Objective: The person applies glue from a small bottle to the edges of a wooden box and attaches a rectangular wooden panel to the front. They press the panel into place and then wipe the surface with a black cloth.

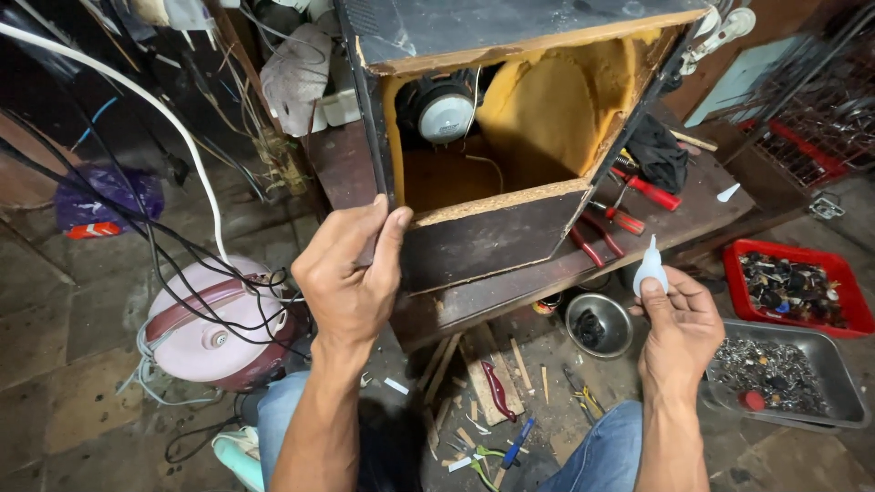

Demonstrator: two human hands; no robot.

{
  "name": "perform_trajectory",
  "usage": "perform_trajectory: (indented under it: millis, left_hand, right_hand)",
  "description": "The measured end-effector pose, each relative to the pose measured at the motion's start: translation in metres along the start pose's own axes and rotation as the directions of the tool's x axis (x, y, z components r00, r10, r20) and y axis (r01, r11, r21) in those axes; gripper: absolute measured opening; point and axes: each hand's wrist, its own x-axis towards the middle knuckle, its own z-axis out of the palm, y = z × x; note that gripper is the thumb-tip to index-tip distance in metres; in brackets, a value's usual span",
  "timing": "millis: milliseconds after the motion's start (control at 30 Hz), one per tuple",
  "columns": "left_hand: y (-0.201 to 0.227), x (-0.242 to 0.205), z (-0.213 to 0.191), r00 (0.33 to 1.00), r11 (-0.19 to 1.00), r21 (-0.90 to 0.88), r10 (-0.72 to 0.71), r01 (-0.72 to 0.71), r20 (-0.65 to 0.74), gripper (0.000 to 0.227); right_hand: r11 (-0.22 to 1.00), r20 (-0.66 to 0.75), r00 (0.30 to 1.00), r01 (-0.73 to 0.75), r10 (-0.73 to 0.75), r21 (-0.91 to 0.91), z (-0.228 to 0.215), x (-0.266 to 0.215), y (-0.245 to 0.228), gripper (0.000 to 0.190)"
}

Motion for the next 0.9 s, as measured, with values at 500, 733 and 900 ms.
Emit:
perform_trajectory:
  millis: [500,733,900]
  left_hand:
    - [-0.027,-0.070,-0.005,0.976,0.984,0.014,-0.175,0.175,0.131,0.011]
    - [-0.033,-0.082,-0.011,0.949,0.971,0.059,-0.240,0.232,0.205,0.014]
    - [-0.046,-0.064,-0.011,0.969,0.956,-0.154,-0.243,0.248,0.052,0.039]
  right_hand:
    - [1.000,0.031,0.999,0.017,-0.018,0.011,0.007,-0.006,0.002,0.026]
    - [1.000,0.027,0.999,0.031,-0.031,0.001,0.013,-0.013,0.000,0.026]
    - [0.992,0.025,0.993,0.117,-0.119,0.050,0.017,-0.016,0.009,0.028]
